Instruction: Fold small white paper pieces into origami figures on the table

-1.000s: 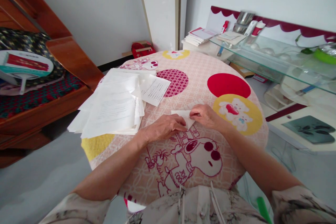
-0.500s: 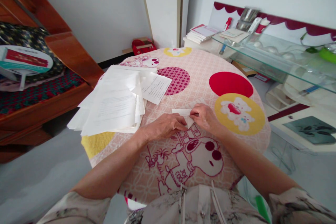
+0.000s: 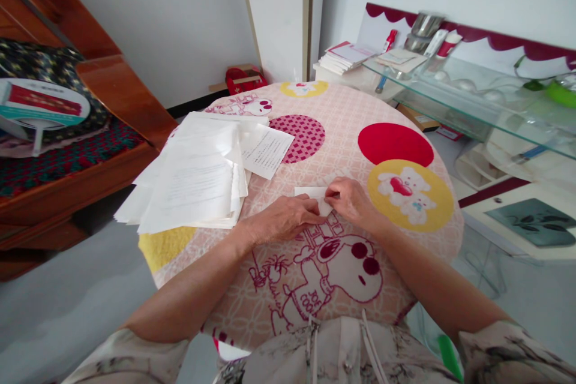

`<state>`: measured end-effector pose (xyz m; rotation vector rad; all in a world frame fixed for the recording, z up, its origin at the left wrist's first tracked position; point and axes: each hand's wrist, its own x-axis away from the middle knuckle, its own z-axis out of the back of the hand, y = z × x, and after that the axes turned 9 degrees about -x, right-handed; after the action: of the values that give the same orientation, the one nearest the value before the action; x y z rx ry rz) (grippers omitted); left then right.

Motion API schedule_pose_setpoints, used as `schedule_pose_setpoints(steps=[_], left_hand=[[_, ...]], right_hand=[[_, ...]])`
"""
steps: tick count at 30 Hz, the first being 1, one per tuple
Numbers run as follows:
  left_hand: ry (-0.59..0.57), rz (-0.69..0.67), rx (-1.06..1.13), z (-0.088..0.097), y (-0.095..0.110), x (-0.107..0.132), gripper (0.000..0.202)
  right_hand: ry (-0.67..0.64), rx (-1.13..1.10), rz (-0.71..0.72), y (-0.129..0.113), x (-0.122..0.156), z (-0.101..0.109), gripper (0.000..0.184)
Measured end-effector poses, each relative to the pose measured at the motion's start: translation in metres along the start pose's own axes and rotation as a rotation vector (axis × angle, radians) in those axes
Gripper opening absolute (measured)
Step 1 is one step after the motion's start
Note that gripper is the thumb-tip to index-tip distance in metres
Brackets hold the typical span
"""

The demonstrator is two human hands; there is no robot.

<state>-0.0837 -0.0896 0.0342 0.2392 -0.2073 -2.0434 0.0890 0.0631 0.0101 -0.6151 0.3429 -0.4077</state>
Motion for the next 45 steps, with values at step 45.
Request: schedule_pose_setpoints(steps=[45], left_hand=[[-0.016, -0.038, 0.0, -0.005, 0.0, 0.0, 0.034]], right_hand=[[0.072, -0.078, -0.124, -0.011, -0.007, 0.014, 0.015]])
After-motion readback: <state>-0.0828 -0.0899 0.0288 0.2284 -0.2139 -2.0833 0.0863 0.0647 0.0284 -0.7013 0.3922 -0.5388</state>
